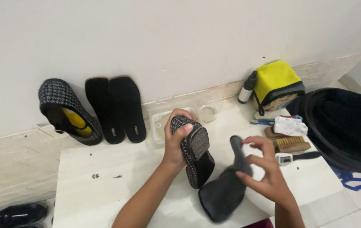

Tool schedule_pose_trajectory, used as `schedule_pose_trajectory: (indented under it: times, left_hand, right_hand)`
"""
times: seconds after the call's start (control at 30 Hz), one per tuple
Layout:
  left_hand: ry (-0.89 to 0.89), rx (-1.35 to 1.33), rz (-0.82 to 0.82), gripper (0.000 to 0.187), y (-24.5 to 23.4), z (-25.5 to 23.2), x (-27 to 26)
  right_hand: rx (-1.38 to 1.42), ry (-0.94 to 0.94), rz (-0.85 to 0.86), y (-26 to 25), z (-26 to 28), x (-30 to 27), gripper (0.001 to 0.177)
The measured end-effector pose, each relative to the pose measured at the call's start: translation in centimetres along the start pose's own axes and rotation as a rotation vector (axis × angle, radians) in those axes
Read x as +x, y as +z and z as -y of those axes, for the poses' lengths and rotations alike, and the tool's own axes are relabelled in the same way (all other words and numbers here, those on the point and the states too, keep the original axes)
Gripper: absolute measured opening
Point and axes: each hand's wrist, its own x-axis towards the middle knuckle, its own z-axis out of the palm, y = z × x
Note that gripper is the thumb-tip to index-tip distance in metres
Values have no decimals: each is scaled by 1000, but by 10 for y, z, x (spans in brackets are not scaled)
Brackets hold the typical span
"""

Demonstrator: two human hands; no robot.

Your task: The person cleans a black and white patterned shoe using a toothbrush and a cloth. They dip the toothbrush into a container of liquid and scrub the shoe, then wipe it with a cloth. The process is repeated on different parts of the shoe.

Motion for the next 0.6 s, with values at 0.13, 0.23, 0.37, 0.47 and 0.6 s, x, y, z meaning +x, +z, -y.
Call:
schedule_pose_trajectory:
  times: [0.13, 0.23, 0.37, 0.47, 0.6]
  left_hand:
    - [4, 46, 30, 27, 7, 1, -9]
    - [12, 194, -49, 40, 13, 0, -15]
    - [58, 233, -65, 41, 11, 0, -20]
    - [66, 307, -71, 43, 5, 0, -22]
    - [137, 318, -148, 42, -14, 12, -15]
  right_hand:
    - [246, -159, -349, -8, 20, 14, 22]
    - [533, -286, -448, 8, -2, 31, 28]
    - [162, -475, -531, 40, 25, 75, 38]
    - [-88, -741, -429, 69, 25, 97, 41]
    - [-295, -734, -464, 68, 34, 120, 37]
